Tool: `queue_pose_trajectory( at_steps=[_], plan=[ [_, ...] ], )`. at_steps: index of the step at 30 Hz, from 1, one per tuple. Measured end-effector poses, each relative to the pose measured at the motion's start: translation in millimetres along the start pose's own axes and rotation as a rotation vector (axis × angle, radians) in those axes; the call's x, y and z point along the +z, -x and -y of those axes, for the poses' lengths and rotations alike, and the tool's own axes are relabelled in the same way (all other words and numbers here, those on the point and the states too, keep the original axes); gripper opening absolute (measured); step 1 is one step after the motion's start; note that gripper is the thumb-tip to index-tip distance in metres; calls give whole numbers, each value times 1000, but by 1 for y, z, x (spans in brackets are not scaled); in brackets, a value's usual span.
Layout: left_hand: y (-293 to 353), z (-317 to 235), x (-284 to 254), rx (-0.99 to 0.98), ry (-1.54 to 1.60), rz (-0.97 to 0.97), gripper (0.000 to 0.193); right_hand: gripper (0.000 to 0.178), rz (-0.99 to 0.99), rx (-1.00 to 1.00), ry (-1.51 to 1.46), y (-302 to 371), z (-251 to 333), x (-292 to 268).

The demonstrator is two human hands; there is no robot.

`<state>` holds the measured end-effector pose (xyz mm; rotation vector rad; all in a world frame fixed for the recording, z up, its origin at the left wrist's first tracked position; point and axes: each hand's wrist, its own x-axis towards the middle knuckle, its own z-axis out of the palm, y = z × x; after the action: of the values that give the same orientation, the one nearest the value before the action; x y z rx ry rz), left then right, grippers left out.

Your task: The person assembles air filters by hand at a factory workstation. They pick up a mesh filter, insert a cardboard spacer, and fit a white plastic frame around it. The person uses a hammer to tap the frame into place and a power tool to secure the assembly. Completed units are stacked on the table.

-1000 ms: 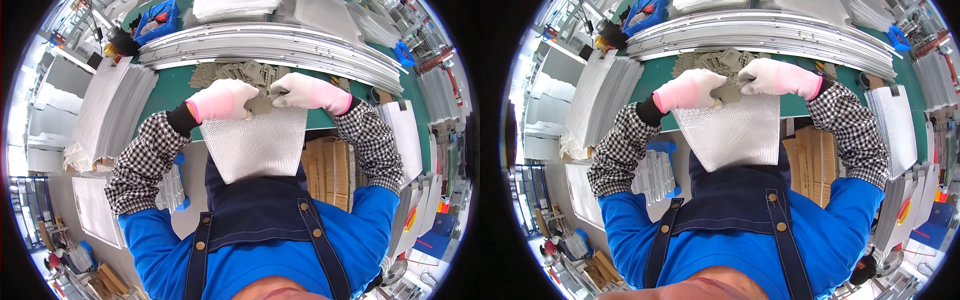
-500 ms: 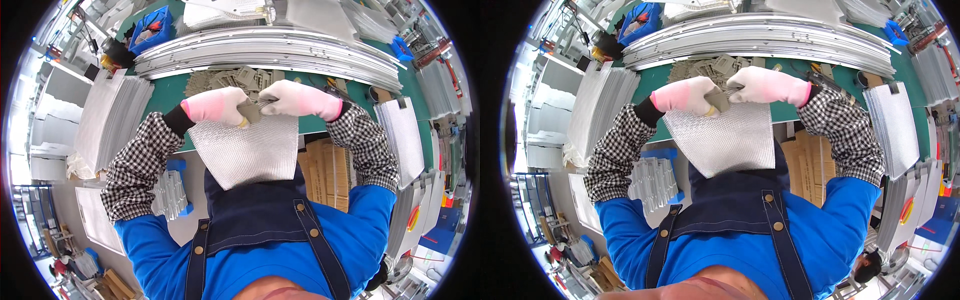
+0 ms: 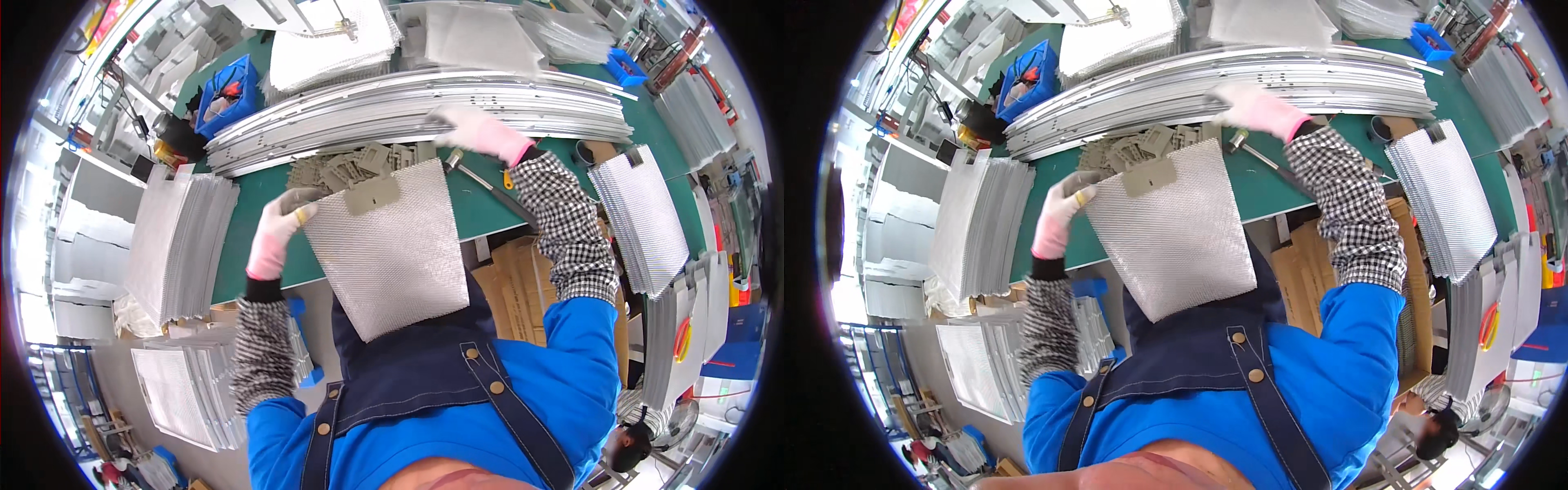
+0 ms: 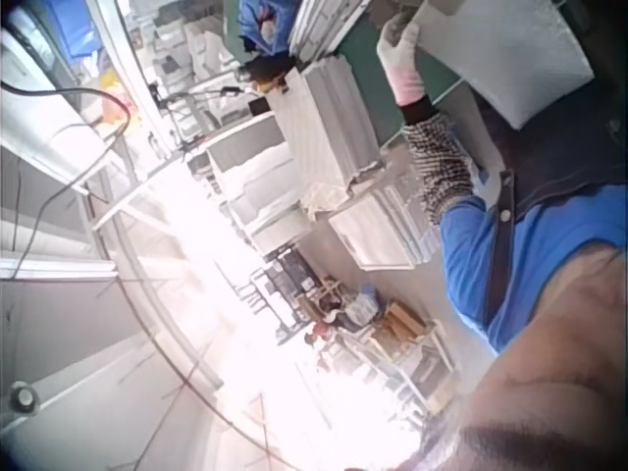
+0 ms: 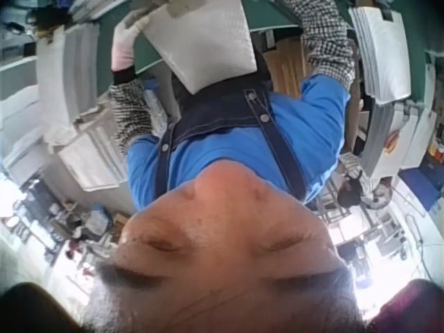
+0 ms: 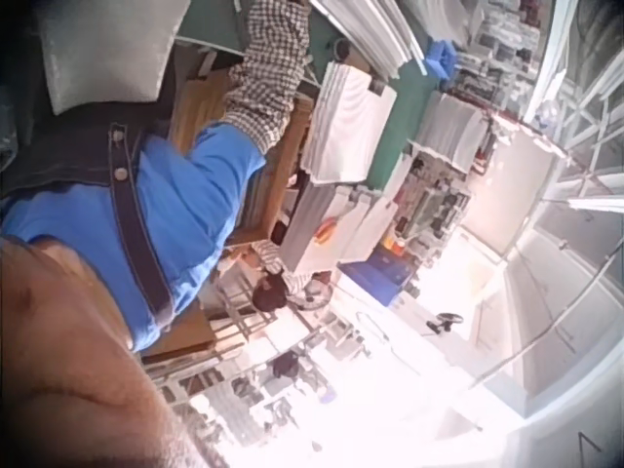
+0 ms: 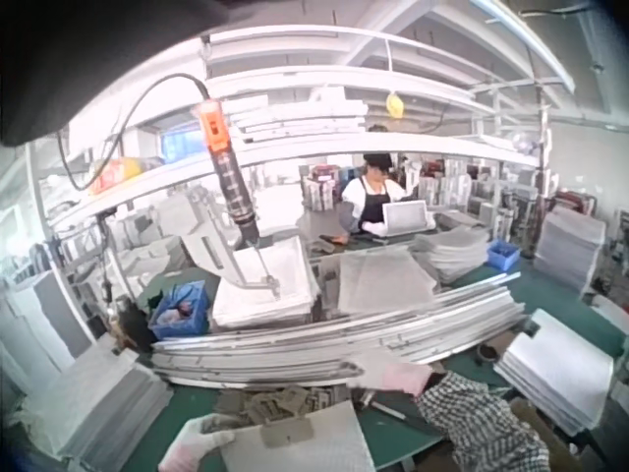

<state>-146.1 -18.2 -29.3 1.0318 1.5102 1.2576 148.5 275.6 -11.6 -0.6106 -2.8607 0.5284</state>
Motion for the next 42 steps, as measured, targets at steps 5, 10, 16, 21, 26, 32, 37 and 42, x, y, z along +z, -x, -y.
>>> queue_pose_trajectory(
  at_steps=[5, 10, 16, 21, 26, 32, 37, 42],
  plan=[
    [10, 60, 27, 112, 428, -253, 43, 47, 47, 475, 532, 22, -119, 3],
    [8, 59, 40, 149, 354, -331, 39, 38, 99, 464, 276, 21, -149, -23],
    [19, 58, 39, 200, 312, -330, 38, 64, 17, 359, 267, 44, -123, -11],
    [21, 48, 43, 224, 320, -301, 40, 43, 161, 481, 298, 35, -136, -22],
    [23, 53, 44, 201, 295, -430, 42, 36, 20, 300, 326, 28, -96, -22],
    [23, 41, 47, 157, 298, -302, 39, 39, 105, 310, 334, 31, -133, -1],
    [29, 37, 46, 198, 232, -374, 39, 24, -258, 150, 295, 22, -138, -48],
    [35, 29, 50, 147, 221, -445, 35, 28, -229, 328, 75, 62, -74, -99]
  ],
)
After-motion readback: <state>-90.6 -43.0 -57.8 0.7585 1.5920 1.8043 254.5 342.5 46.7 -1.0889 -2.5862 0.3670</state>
